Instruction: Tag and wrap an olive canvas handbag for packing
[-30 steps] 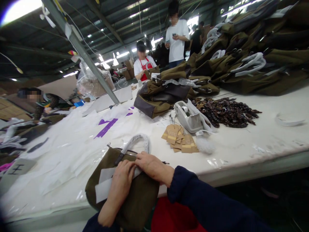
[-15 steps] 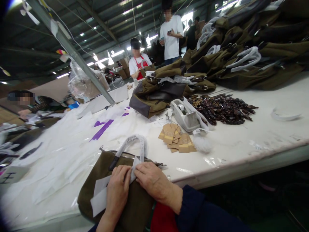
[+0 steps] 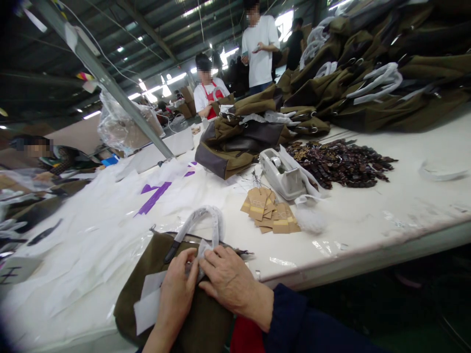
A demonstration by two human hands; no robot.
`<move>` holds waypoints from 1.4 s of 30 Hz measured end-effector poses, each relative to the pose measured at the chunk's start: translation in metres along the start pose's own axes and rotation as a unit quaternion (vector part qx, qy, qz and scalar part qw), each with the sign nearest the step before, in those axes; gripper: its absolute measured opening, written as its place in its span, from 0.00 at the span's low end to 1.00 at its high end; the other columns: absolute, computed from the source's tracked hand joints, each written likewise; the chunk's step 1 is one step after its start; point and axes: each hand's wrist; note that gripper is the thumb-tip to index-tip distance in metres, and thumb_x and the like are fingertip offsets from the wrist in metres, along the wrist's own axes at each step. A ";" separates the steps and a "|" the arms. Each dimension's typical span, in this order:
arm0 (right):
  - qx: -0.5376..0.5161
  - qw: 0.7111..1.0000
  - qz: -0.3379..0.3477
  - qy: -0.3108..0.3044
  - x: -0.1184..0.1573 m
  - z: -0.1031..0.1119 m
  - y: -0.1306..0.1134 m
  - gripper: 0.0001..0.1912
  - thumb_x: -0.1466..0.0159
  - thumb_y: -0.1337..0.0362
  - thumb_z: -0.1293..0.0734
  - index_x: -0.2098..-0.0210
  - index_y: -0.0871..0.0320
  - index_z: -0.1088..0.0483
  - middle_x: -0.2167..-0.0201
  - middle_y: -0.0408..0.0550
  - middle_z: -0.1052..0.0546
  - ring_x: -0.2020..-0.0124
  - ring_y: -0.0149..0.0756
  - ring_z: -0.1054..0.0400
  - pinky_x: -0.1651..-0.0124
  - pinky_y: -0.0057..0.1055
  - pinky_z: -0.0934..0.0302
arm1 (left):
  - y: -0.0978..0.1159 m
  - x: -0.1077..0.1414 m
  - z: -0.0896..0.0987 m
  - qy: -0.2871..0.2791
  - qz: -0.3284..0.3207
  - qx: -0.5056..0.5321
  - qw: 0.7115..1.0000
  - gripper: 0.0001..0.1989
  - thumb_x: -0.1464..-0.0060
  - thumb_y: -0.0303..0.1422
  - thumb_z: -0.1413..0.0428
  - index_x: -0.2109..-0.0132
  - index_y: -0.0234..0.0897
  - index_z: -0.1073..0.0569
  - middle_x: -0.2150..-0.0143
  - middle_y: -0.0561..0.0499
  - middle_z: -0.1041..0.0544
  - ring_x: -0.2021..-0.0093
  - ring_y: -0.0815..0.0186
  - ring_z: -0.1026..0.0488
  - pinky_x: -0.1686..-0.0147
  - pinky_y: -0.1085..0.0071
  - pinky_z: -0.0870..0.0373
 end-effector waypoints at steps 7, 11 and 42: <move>-0.005 1.000 0.005 -0.014 -0.001 0.006 0.001 0.31 0.37 0.48 0.31 0.42 0.59 0.37 0.48 0.53 0.29 0.48 0.48 0.37 0.46 0.45 0.39 | -0.010 -0.016 0.001 -0.021 -0.029 0.010 0.999 0.10 0.35 0.32 0.53 0.59 0.38 0.27 0.61 0.47 0.26 0.57 0.57 0.28 0.52 0.57 0.31; 0.007 1.000 0.014 -0.011 0.000 0.001 0.003 0.29 0.36 0.49 0.33 0.41 0.60 0.37 0.46 0.54 0.29 0.47 0.49 0.38 0.46 0.45 0.39 | -0.017 -0.005 -0.006 0.046 -0.058 0.042 0.996 0.10 0.35 0.31 0.52 0.56 0.38 0.27 0.58 0.47 0.25 0.55 0.58 0.28 0.52 0.59 0.30; -0.044 0.992 -0.041 0.111 -0.009 -0.016 0.020 0.04 0.32 0.70 0.36 0.62 0.59 0.30 0.62 0.48 0.29 0.58 0.39 0.37 0.55 0.33 0.35 | -0.007 0.016 -0.015 0.116 -0.233 -0.125 0.957 0.10 0.38 0.23 0.48 0.51 0.35 0.27 0.58 0.47 0.25 0.61 0.60 0.31 0.59 0.63 0.32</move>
Point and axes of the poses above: each hand's wrist, its own x-axis away from the middle knuckle, its own z-axis out of the back of the hand, y = z × x
